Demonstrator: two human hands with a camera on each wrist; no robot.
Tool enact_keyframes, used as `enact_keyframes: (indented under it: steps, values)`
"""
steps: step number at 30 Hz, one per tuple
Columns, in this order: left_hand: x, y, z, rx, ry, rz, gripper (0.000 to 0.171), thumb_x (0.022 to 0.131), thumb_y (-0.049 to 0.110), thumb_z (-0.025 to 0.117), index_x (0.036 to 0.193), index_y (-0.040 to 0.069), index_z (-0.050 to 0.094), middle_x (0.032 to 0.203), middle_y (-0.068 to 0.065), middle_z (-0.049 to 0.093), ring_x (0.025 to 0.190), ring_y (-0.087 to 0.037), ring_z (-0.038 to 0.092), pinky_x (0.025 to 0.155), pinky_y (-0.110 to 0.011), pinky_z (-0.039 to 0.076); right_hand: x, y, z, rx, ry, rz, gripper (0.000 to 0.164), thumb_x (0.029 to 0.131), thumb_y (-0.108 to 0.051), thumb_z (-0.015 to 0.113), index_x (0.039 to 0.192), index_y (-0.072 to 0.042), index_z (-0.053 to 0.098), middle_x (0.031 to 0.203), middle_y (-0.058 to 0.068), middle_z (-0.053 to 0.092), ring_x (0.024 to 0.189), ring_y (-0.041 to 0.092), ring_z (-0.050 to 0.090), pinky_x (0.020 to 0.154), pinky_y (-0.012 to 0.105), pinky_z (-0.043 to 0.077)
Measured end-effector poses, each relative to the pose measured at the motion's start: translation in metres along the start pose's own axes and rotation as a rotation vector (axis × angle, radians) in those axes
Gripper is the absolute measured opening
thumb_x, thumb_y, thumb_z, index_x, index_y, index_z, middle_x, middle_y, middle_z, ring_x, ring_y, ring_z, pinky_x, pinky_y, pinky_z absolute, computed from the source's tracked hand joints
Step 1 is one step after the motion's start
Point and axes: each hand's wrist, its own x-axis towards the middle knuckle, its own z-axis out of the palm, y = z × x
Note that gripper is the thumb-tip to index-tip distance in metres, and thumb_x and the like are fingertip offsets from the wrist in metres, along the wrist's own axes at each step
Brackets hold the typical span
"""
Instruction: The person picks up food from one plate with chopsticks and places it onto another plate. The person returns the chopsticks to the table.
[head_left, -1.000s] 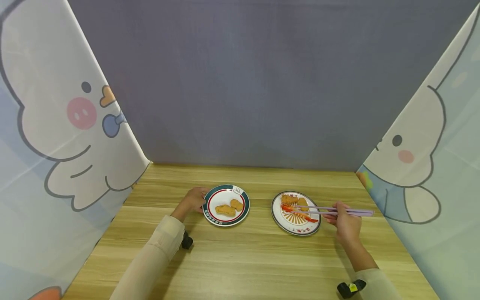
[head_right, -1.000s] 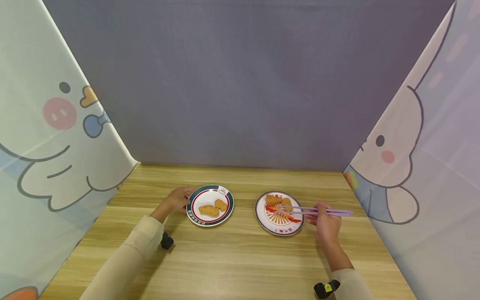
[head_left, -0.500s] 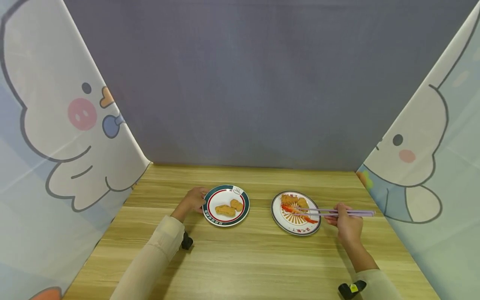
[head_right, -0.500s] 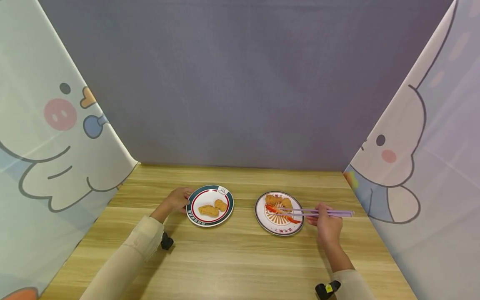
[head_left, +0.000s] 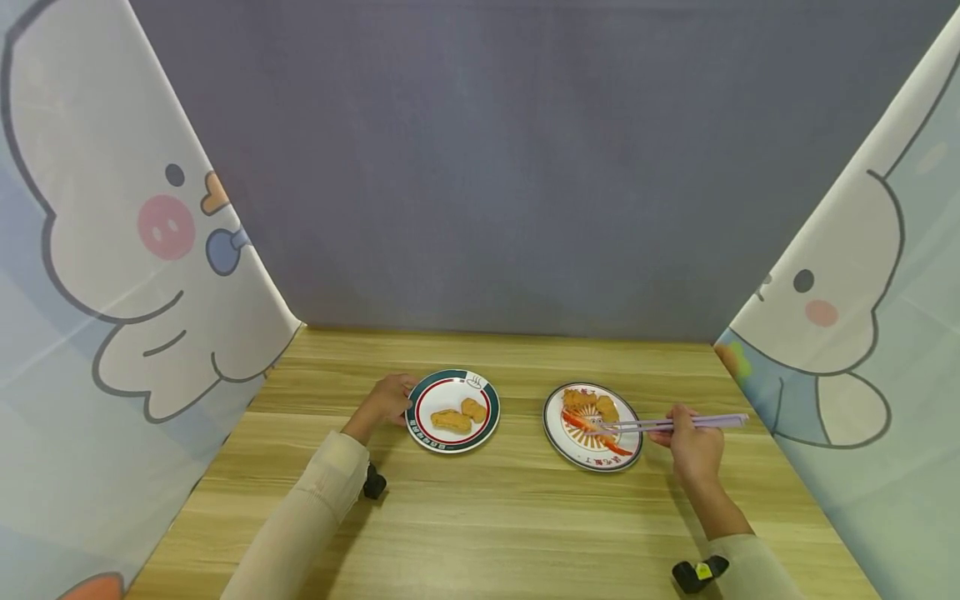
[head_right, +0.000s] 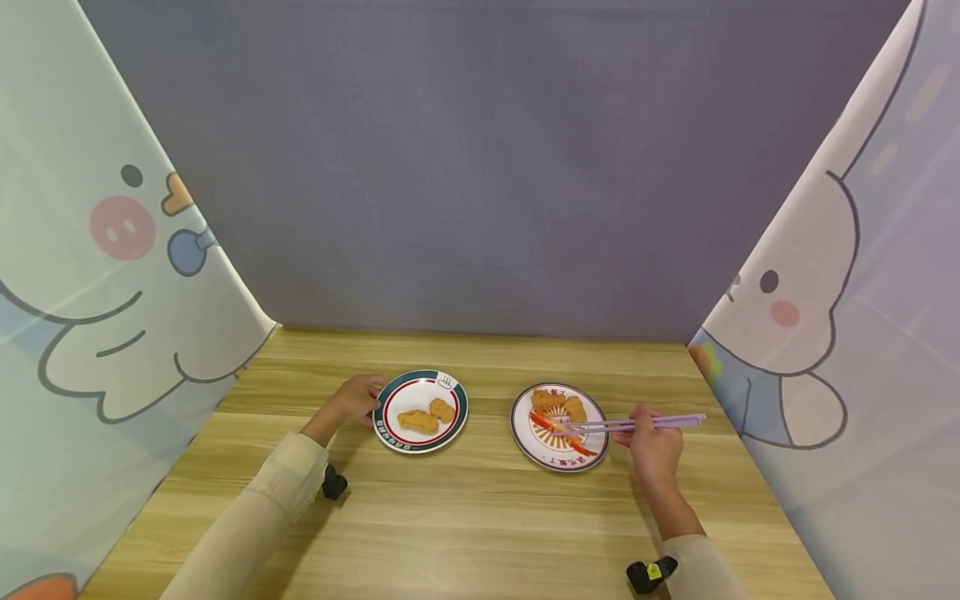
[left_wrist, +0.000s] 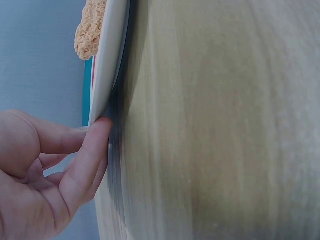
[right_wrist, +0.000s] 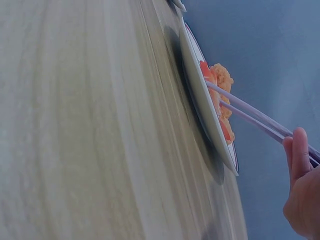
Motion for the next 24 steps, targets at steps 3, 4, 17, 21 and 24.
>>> enact_keyframes:
  steps: [3, 4, 17, 21, 24]
  values:
    - [0.0003, -0.0001, 0.0005, -0.002, 0.004, -0.003, 0.053, 0.087, -0.012, 0.053, 0.138, 0.001, 0.059, 0.123, -0.025, 0.060, 0.087, -0.025, 0.067, 0.060, -0.032, 0.065, 0.0006, -0.0002, -0.0004, -0.017, -0.001, 0.007, 0.028, 0.105, -0.016, 0.049, 0.088, 0.004, 0.059, 0.062, 0.002, 0.065, 0.045, 0.012, 0.066, 0.049, 0.025, 0.060]
    - [0.0005, -0.0002, 0.0006, -0.003, 0.003, -0.002, 0.053, 0.087, -0.012, 0.053, 0.138, 0.001, 0.059, 0.123, -0.025, 0.060, 0.087, -0.025, 0.067, 0.060, -0.032, 0.065, 0.0013, -0.0002, -0.0003, 0.000, 0.006, 0.023, 0.028, 0.105, -0.016, 0.050, 0.087, 0.003, 0.059, 0.062, 0.002, 0.065, 0.044, 0.012, 0.066, 0.048, 0.025, 0.060]
    - [0.0019, -0.0003, 0.0009, -0.010, -0.007, -0.003, 0.053, 0.087, -0.012, 0.054, 0.139, 0.001, 0.058, 0.124, -0.026, 0.061, 0.089, -0.027, 0.068, 0.061, -0.033, 0.065, 0.0043, -0.0010, -0.0036, 0.074, 0.026, 0.088, 0.028, 0.105, -0.017, 0.051, 0.083, -0.002, 0.060, 0.062, 0.002, 0.065, 0.044, 0.013, 0.066, 0.047, 0.025, 0.060]
    - [0.0018, -0.0014, 0.0006, -0.004, -0.006, 0.003, 0.054, 0.087, -0.012, 0.053, 0.139, 0.001, 0.058, 0.124, -0.026, 0.060, 0.090, -0.027, 0.068, 0.061, -0.033, 0.065, 0.0002, -0.0004, -0.0027, 0.043, 0.016, 0.048, 0.028, 0.104, -0.016, 0.052, 0.086, 0.003, 0.060, 0.061, 0.004, 0.065, 0.043, 0.013, 0.065, 0.047, 0.025, 0.060]
    - [0.0012, -0.0014, 0.0006, 0.002, -0.003, 0.011, 0.054, 0.087, -0.012, 0.053, 0.139, 0.001, 0.058, 0.124, -0.026, 0.060, 0.091, -0.028, 0.069, 0.062, -0.034, 0.066, -0.0031, 0.0002, -0.0007, 0.002, -0.007, -0.008, 0.029, 0.104, -0.014, 0.051, 0.090, 0.009, 0.059, 0.060, 0.004, 0.065, 0.043, 0.013, 0.066, 0.048, 0.025, 0.060]
